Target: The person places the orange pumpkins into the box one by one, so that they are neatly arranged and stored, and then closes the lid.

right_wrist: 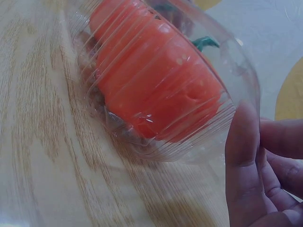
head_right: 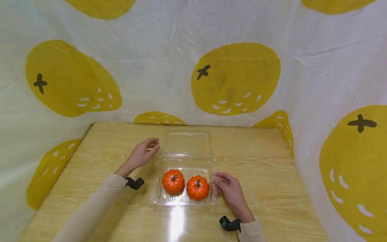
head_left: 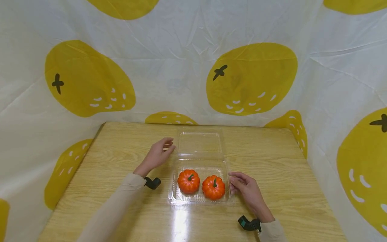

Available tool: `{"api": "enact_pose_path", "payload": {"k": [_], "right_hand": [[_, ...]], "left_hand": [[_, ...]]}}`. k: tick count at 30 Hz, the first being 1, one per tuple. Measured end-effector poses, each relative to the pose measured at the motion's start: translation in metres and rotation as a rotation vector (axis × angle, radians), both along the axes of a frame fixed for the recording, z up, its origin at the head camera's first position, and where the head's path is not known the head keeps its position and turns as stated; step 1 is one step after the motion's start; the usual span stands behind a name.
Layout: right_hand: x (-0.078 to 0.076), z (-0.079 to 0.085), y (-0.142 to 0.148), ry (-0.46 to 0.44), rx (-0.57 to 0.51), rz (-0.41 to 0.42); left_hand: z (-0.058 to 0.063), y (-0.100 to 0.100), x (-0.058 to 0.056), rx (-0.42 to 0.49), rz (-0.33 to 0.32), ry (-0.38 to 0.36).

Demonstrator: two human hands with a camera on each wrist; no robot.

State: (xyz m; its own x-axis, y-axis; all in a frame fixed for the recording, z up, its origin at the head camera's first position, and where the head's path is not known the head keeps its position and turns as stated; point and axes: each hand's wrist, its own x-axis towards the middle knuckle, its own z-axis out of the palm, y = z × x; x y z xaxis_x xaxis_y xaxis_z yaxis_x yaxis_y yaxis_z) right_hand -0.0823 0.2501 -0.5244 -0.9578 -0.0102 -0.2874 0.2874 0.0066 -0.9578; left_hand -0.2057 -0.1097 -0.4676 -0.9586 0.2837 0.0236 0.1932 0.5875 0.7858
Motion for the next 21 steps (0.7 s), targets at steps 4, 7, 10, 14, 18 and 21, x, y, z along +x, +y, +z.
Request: {"api": "enact_pose_path", "payload": {"k": [4, 7, 10, 14, 18, 21], "right_hand": [[0.000, 0.000, 0.000, -0.002, 0.001, -0.002], [0.000, -0.001, 0.000, -0.002, 0.002, -0.004], [0.000, 0.000, 0.000, -0.006, 0.006, -0.003], [0.001, 0.000, 0.001, -0.004, 0.012, -0.004], [0.000, 0.000, 0.001, 0.009, 0.005, 0.006], [0.000, 0.000, 0.001, 0.011, -0.002, 0.011]], "left_hand": [[-0.007, 0.000, -0.006, -0.003, 0.031, -0.016], [-0.012, 0.000, -0.011, -0.001, 0.047, -0.023], [-0.018, 0.000, -0.015, 0.003, 0.046, -0.049], [-0.026, 0.001, -0.021, 0.011, 0.035, -0.104], [-0.030, 0.000, -0.025, 0.048, 0.029, -0.148], [-0.032, 0.000, -0.029, 0.083, 0.020, -0.191]]}}
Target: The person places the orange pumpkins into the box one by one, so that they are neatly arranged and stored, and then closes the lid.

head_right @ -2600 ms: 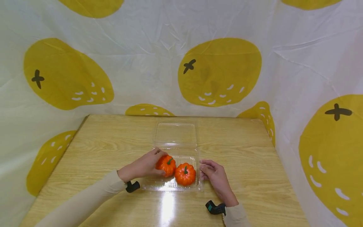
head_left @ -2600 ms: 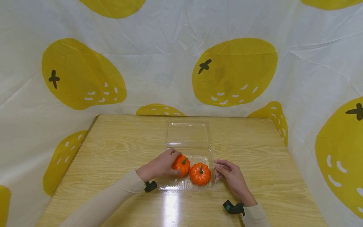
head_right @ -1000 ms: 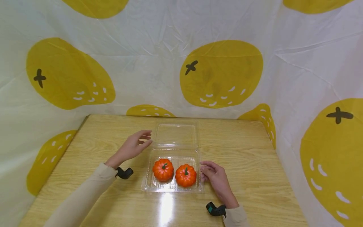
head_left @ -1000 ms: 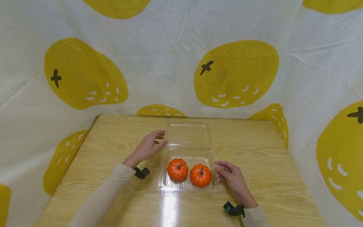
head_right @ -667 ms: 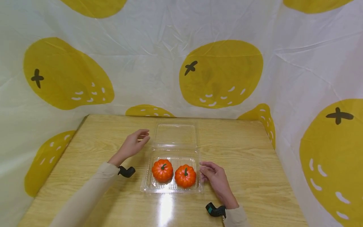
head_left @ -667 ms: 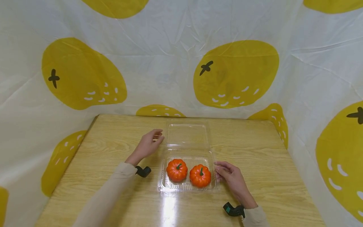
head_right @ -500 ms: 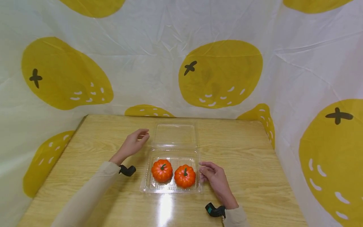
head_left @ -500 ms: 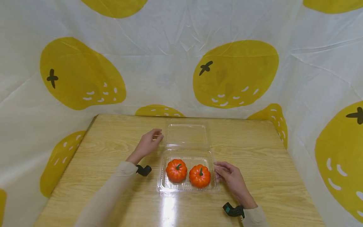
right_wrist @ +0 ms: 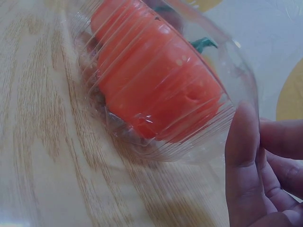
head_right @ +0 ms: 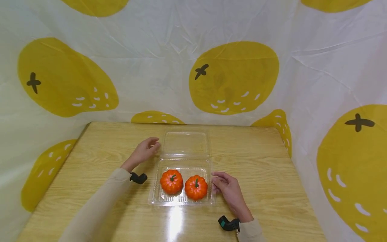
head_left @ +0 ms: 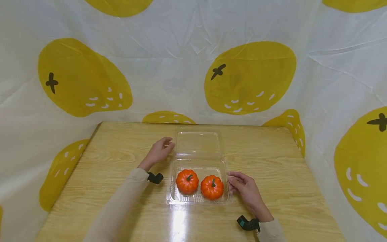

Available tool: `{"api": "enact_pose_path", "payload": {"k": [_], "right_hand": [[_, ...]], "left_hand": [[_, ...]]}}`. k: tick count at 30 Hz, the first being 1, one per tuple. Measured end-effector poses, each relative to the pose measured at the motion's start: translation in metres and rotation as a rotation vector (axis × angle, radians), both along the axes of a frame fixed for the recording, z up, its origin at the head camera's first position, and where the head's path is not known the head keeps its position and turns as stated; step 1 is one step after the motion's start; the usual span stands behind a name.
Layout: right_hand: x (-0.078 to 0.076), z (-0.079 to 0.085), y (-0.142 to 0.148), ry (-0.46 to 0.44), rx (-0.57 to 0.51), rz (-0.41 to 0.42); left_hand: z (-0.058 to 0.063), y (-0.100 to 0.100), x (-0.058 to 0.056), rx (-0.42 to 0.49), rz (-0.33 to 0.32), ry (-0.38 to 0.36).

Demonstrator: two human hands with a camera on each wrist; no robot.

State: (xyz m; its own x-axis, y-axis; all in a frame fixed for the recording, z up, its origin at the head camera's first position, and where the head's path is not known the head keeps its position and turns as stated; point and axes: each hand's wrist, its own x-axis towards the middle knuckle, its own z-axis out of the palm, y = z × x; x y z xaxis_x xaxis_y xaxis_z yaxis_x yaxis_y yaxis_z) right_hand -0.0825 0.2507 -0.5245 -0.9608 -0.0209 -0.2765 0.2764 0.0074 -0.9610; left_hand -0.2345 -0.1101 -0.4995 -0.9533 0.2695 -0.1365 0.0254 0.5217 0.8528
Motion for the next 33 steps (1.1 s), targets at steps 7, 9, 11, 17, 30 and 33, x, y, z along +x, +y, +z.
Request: {"api": "enact_pose_path", "payload": {"k": [7, 9, 11, 17, 30, 33], "right_hand": [[-0.001, 0.000, 0.000, 0.002, -0.012, -0.003], [-0.002, 0.000, 0.000, 0.001, -0.013, -0.003], [-0.001, 0.000, 0.000, -0.002, -0.013, -0.006], [0.000, -0.001, -0.001, -0.005, -0.008, -0.011], [0.000, -0.002, -0.001, 0.007, -0.021, -0.013], [0.000, -0.001, -0.001, 0.016, -0.016, -0.007]], "left_hand": [[-0.004, 0.004, -0.009, 0.028, 0.003, -0.043], [-0.005, 0.006, -0.012, 0.034, 0.014, -0.042], [-0.007, 0.007, -0.013, 0.043, 0.026, -0.049], [-0.012, 0.008, -0.016, 0.072, 0.048, -0.052], [-0.020, 0.009, -0.022, 0.133, 0.081, -0.116], [-0.020, 0.010, -0.023, 0.152, 0.076, -0.134]]}}
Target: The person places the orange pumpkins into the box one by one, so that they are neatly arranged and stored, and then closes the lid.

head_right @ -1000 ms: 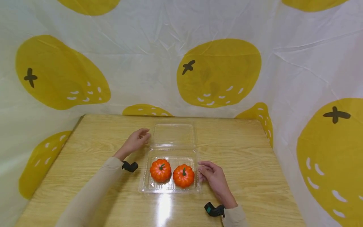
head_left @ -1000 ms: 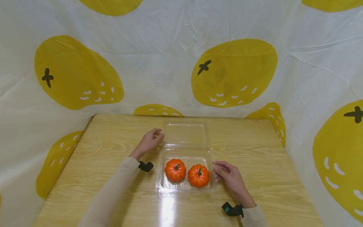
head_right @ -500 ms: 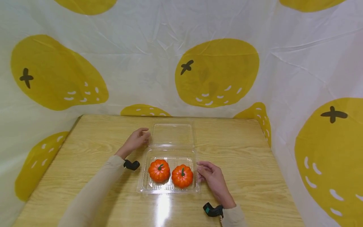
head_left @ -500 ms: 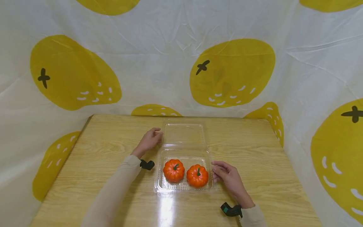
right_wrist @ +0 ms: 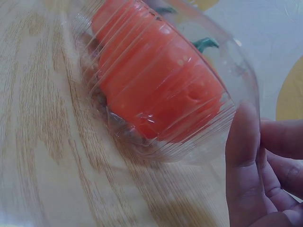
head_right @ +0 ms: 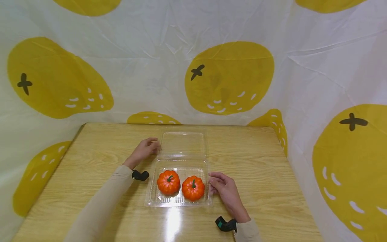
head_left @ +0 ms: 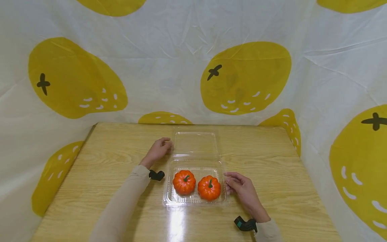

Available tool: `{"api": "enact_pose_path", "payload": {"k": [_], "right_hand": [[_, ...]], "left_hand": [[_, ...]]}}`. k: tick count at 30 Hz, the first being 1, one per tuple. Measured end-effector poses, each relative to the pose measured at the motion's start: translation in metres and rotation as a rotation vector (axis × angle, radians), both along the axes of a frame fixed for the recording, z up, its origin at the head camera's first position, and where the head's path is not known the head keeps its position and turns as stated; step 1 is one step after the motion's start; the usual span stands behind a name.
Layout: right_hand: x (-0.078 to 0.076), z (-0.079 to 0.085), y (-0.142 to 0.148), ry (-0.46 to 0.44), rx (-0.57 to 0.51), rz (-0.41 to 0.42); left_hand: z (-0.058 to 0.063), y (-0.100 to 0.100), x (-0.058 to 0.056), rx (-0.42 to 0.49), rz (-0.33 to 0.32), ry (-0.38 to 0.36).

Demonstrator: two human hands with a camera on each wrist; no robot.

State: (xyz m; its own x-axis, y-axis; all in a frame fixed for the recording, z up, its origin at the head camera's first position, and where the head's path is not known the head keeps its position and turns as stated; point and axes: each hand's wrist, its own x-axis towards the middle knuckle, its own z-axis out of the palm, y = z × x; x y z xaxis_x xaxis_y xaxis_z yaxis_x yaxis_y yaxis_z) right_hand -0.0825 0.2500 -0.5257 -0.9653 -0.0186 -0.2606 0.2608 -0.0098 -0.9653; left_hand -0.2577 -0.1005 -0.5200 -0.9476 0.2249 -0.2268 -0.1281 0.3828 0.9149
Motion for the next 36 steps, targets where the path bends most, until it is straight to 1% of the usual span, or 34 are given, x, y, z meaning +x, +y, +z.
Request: {"api": "enact_pose_path", "payload": {"k": [9, 14, 19, 25, 31, 36], "right_hand": [[0.000, 0.000, 0.000, 0.003, 0.000, -0.005], [0.001, 0.000, 0.000, -0.001, 0.004, 0.003], [0.001, 0.001, 0.000, -0.010, 0.007, -0.001], [0.002, 0.001, 0.000, 0.011, 0.006, -0.001], [0.001, 0.001, 0.000, 0.001, -0.008, -0.001], [0.001, 0.001, 0.000, -0.009, -0.008, 0.000]], "left_hand": [[0.001, -0.002, -0.003, 0.031, -0.022, -0.007], [0.003, -0.002, -0.001, 0.035, -0.010, 0.000], [0.008, -0.002, 0.002, 0.035, -0.014, 0.016], [0.015, -0.001, 0.005, 0.030, -0.020, 0.045], [0.019, -0.002, 0.007, 0.054, -0.035, 0.054], [0.024, -0.003, 0.008, 0.059, -0.040, 0.089]]}}
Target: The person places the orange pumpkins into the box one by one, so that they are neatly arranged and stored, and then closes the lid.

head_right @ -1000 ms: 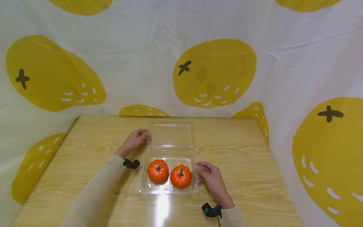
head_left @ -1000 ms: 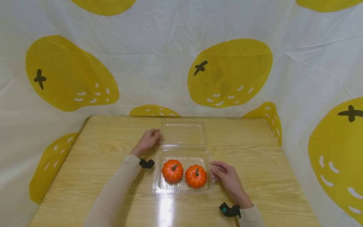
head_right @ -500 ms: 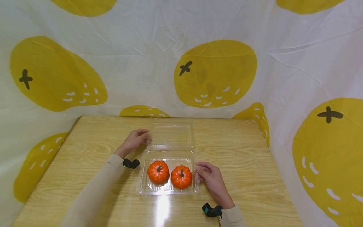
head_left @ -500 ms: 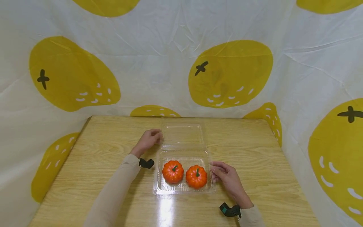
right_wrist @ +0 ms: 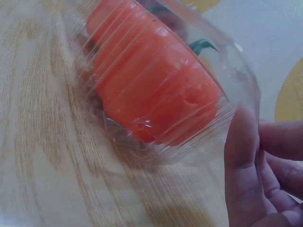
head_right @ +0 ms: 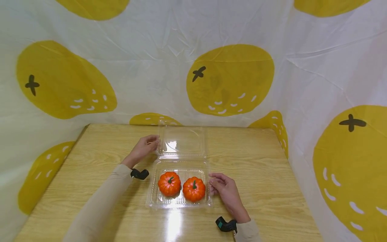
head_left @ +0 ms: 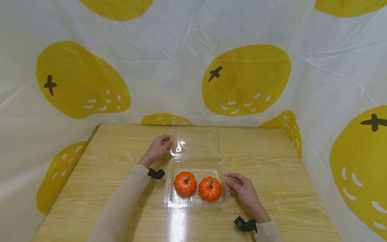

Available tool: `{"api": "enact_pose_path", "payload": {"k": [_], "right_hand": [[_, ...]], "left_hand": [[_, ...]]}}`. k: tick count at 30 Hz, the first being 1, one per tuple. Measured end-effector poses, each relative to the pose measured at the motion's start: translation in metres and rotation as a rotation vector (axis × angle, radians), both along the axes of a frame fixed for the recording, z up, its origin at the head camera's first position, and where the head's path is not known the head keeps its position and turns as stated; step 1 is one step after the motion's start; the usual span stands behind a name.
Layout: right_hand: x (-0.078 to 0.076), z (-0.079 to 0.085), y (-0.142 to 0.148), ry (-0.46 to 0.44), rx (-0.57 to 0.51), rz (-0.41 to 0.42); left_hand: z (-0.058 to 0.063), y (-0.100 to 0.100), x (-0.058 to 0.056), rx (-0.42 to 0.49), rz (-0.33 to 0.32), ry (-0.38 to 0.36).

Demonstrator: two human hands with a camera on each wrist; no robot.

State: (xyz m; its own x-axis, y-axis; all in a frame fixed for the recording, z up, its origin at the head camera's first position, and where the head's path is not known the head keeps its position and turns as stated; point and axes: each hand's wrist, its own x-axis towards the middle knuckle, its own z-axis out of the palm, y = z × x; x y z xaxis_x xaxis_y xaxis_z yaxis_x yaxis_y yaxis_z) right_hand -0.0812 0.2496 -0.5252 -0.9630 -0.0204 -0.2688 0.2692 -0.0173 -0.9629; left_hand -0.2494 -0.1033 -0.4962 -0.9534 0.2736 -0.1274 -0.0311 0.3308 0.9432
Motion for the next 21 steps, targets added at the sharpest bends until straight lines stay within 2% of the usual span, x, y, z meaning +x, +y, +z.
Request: {"api": "enact_pose_path", "payload": {"k": [4, 21], "right_hand": [[0.000, -0.001, 0.000, -0.003, -0.006, -0.002], [-0.004, 0.001, -0.004, 0.005, 0.017, 0.014]], "left_hand": [[0.004, 0.000, 0.001, 0.018, -0.005, 0.029], [0.020, 0.000, 0.002, 0.064, 0.001, 0.074]]}}
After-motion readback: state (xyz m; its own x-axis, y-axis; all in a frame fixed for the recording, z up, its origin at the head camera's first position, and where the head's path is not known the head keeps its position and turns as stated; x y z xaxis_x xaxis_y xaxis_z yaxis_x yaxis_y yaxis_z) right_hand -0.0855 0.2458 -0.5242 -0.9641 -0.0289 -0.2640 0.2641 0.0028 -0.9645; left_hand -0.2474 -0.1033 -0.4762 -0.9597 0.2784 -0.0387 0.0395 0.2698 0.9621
